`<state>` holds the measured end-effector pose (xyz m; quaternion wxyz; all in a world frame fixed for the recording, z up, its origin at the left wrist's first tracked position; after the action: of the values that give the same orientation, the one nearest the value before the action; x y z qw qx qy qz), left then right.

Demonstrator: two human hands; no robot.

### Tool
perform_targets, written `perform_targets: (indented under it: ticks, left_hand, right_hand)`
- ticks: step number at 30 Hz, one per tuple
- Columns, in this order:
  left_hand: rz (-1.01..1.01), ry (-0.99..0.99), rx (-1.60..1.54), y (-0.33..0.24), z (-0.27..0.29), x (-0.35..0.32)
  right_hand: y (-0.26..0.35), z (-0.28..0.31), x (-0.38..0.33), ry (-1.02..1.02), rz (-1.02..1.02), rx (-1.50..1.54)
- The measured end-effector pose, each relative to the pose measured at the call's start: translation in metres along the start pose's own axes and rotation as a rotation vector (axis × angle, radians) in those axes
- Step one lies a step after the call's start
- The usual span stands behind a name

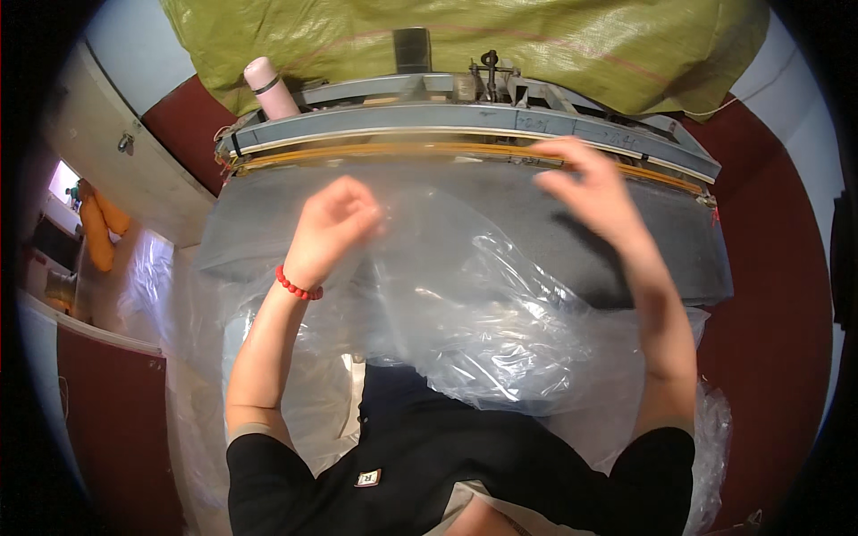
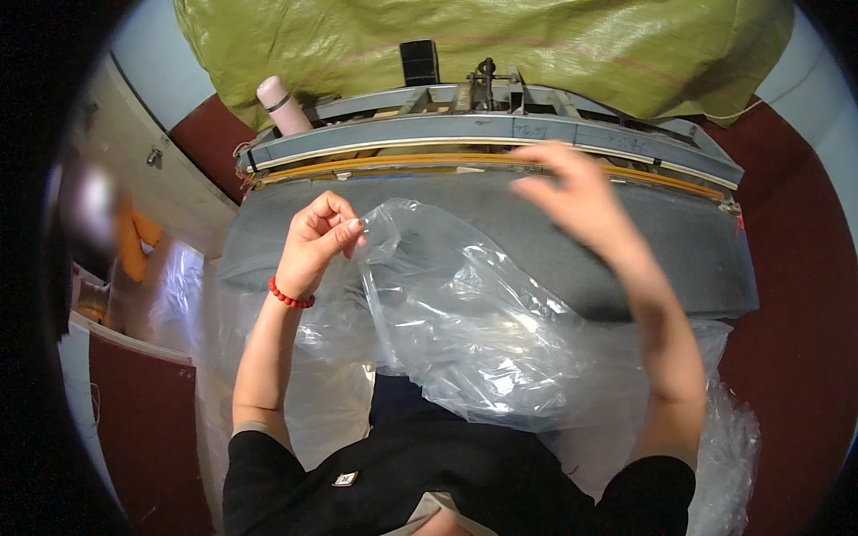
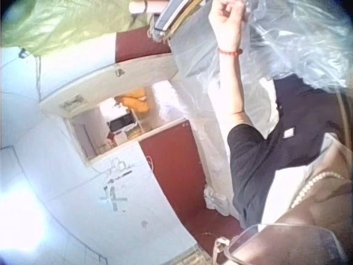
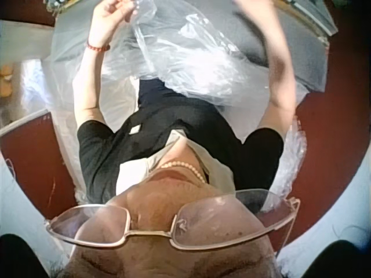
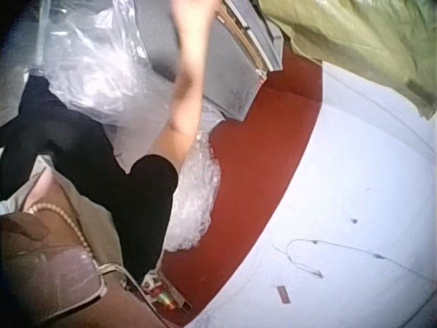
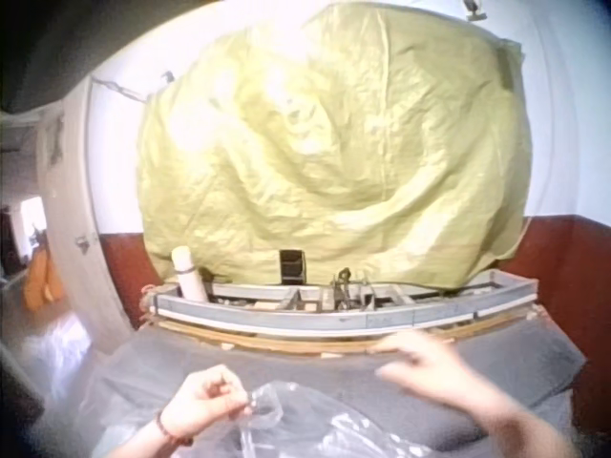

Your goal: The recorder is preparing and smoothing out a large sheet of plastic on a workbench or industrial machine.

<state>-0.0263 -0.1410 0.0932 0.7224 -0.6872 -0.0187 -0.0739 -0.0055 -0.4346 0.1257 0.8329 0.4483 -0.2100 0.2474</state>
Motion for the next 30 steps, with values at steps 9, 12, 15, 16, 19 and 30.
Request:
perform_targets:
  ticks: [9,12,15,16,19,30]
  left_hand:
    - [-0.388,0.065,0.408,-0.033,0.018,-0.022]
    - [-0.667,-0.052,0.641,-0.024,0.025,-0.020]
    - [-1.070,-0.337,0.908,-0.026,0.012,-0.024]
    - [-0.984,-0.318,0.923,-0.022,0.005,-0.017]
    - [-0.858,-0.292,0.845,-0.001,0.008,0.004]
    - [-0.087,-0.579,1.480,0.143,0.247,0.035]
  right_hand:
    - [0.051,-0.144,0.016,0.442,-0.141,0.636]
    - [0.049,-0.164,0.006,0.383,-0.351,0.814]
    - [0.055,-0.182,0.005,0.292,-0.513,1.031]
    - [0.043,-0.187,0.006,0.294,-0.515,1.030]
    - [-0.006,-0.183,0.009,0.240,-0.586,0.736]
    - [-0.319,0.245,-0.213,-0.794,-0.485,-0.739]
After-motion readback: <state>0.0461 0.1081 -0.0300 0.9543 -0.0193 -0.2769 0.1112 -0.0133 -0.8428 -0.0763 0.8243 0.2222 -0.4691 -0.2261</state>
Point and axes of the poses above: each hand's wrist, its own x-axis towards the middle knuckle, its own z-axis out of the back of the hand, y = z × x, the point moved 4 cm from there along x, towards the middle knuckle, and after that the axes turned 9 degrees about -y, right-handed, at the moved point
